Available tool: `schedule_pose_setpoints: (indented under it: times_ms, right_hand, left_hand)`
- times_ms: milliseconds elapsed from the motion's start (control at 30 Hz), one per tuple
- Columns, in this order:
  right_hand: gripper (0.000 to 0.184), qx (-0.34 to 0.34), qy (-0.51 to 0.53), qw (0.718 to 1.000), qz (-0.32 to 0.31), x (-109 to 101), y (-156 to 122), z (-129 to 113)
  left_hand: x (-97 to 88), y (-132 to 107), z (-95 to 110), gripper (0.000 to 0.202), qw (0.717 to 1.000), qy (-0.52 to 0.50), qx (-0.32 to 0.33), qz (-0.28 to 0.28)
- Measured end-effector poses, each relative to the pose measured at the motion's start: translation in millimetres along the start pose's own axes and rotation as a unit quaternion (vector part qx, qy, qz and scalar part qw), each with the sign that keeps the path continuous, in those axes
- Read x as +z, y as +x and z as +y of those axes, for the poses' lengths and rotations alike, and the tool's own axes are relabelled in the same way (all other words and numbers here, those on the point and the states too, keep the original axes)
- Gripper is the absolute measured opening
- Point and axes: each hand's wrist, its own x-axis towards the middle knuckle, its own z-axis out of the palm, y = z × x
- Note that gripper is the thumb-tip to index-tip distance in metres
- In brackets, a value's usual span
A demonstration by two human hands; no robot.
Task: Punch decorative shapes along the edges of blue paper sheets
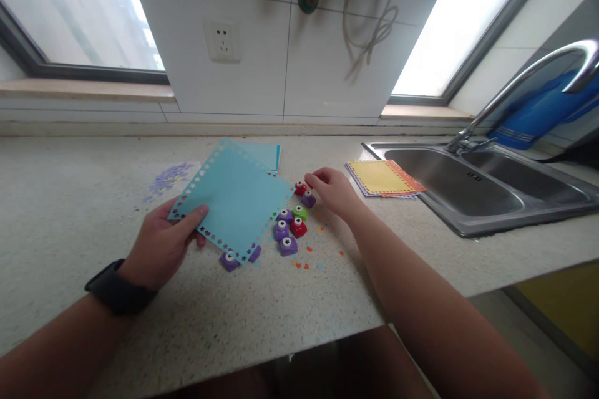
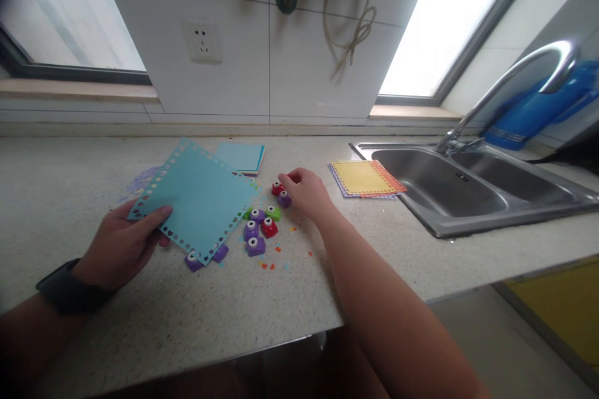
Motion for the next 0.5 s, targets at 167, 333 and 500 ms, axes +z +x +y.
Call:
schedule_pose_setpoints:
  times_ms: [167,333,500]
  right_hand:
    - [0.035,0.017,-0.068,0.996,-0.045,-2,2,5]
    - [0.036,0.018,-0.094,0.994,-0.058,0,5,12]
    - [0.037,0.007,-0.098,0.993,-0.06,1,6,17]
  left_hand:
    - [-0.6,1,-3,0.02,0.999,-0.039,0.001,-0.01]
    - [1.6,0,-1,0.019,0.998,-0.061,-0.003,-0.007]
    - [3.9,1,2,0.021,0.995,-0.095,-0.028,-0.001]
